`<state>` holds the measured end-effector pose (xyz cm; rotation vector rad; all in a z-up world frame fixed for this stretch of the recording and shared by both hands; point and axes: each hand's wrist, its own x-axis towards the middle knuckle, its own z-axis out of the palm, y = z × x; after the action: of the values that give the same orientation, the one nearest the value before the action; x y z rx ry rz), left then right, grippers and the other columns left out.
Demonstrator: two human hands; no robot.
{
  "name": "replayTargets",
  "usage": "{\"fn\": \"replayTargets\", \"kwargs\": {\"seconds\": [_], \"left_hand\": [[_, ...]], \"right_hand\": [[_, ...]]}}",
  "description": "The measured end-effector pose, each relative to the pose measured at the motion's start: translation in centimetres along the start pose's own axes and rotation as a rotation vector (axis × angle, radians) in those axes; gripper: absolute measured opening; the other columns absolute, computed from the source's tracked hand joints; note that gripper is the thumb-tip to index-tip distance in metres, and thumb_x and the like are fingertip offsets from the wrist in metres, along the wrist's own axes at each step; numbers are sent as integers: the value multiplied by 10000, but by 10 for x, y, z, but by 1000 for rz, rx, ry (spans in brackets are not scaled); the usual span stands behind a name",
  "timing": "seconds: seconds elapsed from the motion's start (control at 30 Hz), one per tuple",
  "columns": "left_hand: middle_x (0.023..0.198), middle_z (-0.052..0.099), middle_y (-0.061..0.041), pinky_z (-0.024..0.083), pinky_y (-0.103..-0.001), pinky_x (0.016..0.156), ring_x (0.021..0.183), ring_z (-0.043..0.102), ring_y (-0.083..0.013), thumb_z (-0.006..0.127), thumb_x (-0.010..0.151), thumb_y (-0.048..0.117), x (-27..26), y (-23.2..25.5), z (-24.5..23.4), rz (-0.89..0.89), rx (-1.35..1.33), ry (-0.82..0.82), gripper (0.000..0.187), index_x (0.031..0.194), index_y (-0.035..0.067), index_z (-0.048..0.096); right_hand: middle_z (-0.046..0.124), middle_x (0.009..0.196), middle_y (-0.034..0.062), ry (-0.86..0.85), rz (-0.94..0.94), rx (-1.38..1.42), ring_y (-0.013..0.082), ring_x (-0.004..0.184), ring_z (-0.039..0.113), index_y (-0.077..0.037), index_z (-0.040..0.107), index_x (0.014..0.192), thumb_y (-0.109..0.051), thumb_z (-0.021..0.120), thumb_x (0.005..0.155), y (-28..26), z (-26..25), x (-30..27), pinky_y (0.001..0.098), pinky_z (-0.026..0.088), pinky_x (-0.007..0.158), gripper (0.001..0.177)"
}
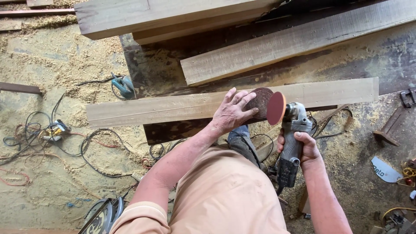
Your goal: Sanding the edges and surface of a wooden plank using an angle grinder with a sanding disc.
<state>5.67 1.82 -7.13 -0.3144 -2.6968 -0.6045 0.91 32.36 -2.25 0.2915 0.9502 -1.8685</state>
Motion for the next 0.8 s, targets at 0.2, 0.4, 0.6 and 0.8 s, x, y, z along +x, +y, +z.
{"fn": "replayTargets", "kwargs": {"seconds": [0.2, 0.4, 0.6, 0.8], "left_hand": [[1477, 531, -50, 272, -600, 1204, 1368, 494, -287, 748, 874, 431, -1, 1, 2, -5, -11, 14, 283, 1145, 367, 693], [1478, 538, -36, 281, -599, 1201, 1374, 490, -282, 733, 888, 447, -4, -1, 11, -18, -19, 26, 276, 1147, 371, 678], [1455, 567, -8, 297, -581, 1194, 1363, 497, -259, 722, 893, 479, -2, -2, 8, -10, -16, 42, 255, 1112, 353, 690], [1442, 580, -6, 299, -588, 1190, 1347, 511, -266, 740, 876, 473, -1, -1, 5, -10, -13, 59, 259, 1098, 348, 694]], "right_hand": [[618, 876, 204, 41, 1, -15, 347, 781, 711, 29, 565, 1218, -350, 620, 835, 0, 2, 3, 508, 602, 744, 541], [607, 867, 207, 34, 7, 2, 352, 772, 708, 35, 553, 1213, -343, 619, 834, 2, 2, 6, 524, 611, 723, 540], [625, 850, 208, 29, 9, -51, 349, 753, 721, 29, 557, 1185, -348, 646, 828, -2, 20, 8, 504, 621, 711, 527], [633, 855, 217, 50, -24, -24, 356, 745, 724, 35, 559, 1190, -339, 618, 849, -5, 24, 9, 520, 624, 704, 510]]}}
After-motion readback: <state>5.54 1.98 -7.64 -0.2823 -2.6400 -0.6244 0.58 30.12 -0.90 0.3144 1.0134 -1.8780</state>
